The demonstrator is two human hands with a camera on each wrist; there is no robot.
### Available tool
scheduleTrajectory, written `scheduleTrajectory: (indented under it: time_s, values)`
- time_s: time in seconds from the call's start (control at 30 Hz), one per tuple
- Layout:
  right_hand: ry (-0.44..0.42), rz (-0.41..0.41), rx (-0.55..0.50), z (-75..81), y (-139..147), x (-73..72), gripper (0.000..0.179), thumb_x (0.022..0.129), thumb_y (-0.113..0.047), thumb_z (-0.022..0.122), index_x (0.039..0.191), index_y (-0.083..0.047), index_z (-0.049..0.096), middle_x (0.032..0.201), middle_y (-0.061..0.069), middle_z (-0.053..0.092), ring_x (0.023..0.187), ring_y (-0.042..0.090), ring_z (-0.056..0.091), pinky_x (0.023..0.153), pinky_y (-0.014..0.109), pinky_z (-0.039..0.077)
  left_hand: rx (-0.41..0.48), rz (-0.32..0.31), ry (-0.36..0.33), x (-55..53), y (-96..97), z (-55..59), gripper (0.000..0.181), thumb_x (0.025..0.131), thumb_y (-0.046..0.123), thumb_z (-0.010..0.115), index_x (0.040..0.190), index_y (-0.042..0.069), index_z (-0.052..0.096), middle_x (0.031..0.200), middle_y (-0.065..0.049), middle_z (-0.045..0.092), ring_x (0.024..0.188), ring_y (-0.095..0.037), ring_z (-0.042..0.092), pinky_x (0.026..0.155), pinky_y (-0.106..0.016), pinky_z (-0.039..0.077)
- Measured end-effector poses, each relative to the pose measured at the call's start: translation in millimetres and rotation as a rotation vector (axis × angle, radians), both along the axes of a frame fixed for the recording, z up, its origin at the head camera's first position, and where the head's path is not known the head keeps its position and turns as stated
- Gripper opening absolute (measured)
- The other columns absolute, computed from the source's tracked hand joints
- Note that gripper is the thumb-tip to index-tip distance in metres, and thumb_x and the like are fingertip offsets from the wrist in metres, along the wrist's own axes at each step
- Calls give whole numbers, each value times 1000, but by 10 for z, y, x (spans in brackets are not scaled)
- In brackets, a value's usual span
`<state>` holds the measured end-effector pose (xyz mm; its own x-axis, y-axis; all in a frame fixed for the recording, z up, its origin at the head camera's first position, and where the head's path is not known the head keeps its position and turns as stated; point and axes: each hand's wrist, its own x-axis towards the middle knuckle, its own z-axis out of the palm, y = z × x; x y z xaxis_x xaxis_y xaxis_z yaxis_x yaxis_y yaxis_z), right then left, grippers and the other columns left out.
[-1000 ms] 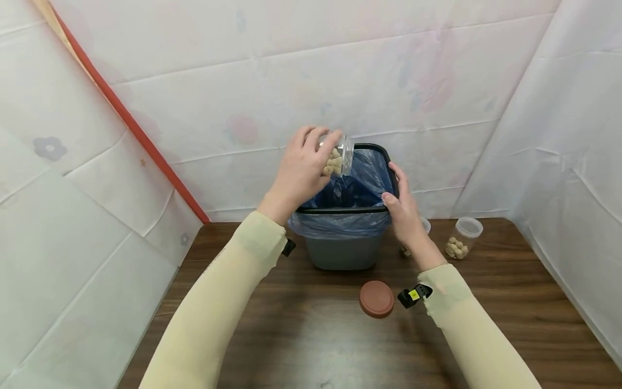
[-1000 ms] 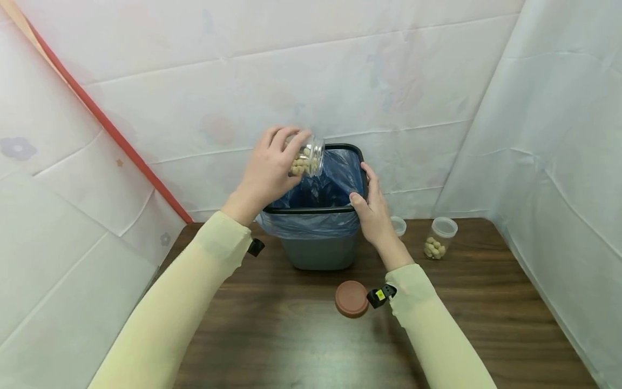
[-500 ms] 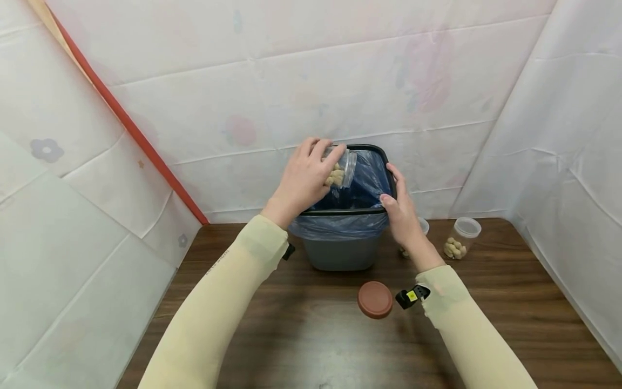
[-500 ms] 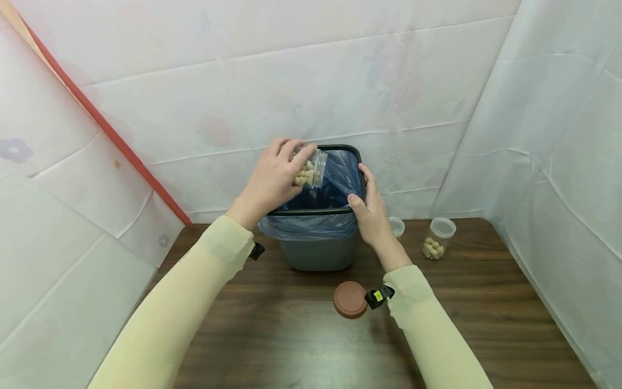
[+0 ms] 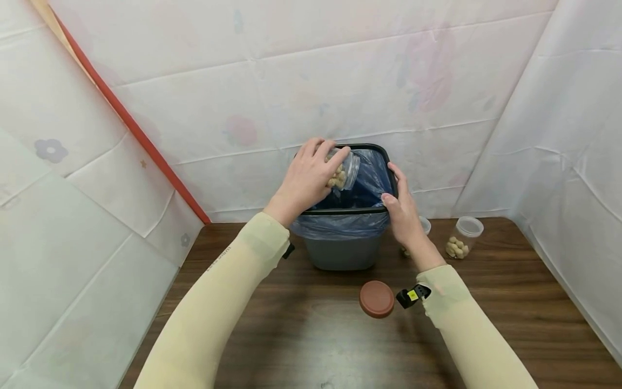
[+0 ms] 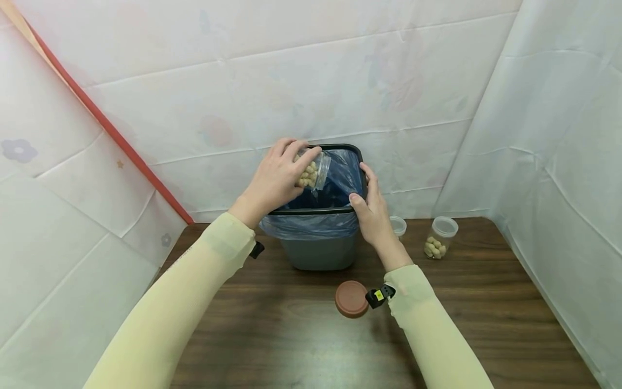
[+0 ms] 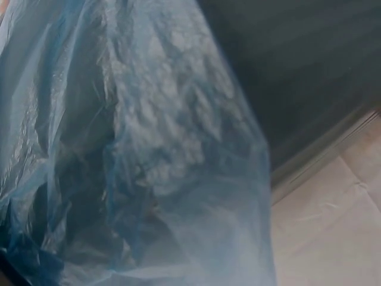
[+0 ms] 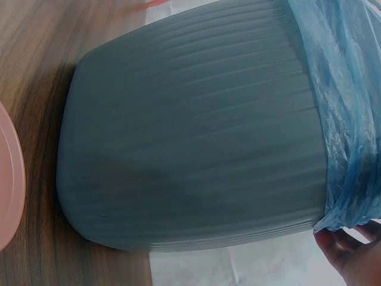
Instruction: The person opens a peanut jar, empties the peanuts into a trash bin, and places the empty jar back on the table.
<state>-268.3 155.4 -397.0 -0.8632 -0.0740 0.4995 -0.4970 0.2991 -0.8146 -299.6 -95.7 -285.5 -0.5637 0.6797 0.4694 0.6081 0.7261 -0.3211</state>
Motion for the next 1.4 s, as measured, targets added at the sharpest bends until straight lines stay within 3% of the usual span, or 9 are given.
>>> scheduleTrajectory:
  time_s: [0.2, 0.57, 0.7, 1.03, 1.4]
  values:
    - [10, -2, -6, -13, -11, -5, 100, 95, -86, 42, 175, -28, 23, 181, 5, 18, 165, 38, 19, 122, 77, 22, -5, -7, 17, 3, -8, -5, 81, 89, 20, 91, 160, 14, 51, 154, -19, 54, 146, -42, 46, 123, -52, 40]
    - [21, -11, -2, -28, -25, -15, 100, 96, -86, 42, 174, -27, 24, 181, 5, 20, 165, 39, 19, 125, 76, 19, -46, -41, 94, -8, 3, -5, 60, 101, 10, 74, 159, 16, 57, 152, -16, 57, 145, -37, 48, 125, -50, 36]
    - [12, -9, -8, -24, -32, -6, 98, 96, -83, 43, 174, -27, 24, 181, 5, 19, 165, 39, 19, 125, 76, 18, -68, -61, 112, -4, 16, 4, 59, 101, 10, 74, 158, 16, 58, 151, -16, 58, 143, -35, 49, 124, -48, 38]
    - [12, -6, -10, -14, -42, -16, 111, 90, -96, 42, 174, -27, 24, 181, 6, 19, 166, 40, 16, 126, 77, 15, -94, -85, 161, -4, 21, 1, 57, 102, 11, 75, 156, 16, 60, 151, -17, 59, 143, -36, 50, 124, -47, 38]
    - [5, -10, -5, -20, -50, -12, 107, 92, -93, 42, 175, -28, 23, 181, 5, 18, 166, 41, 16, 125, 77, 15, -134, -95, 128, -3, 30, 6, 54, 107, 6, 68, 158, 19, 59, 155, -13, 59, 150, -35, 47, 127, -48, 34]
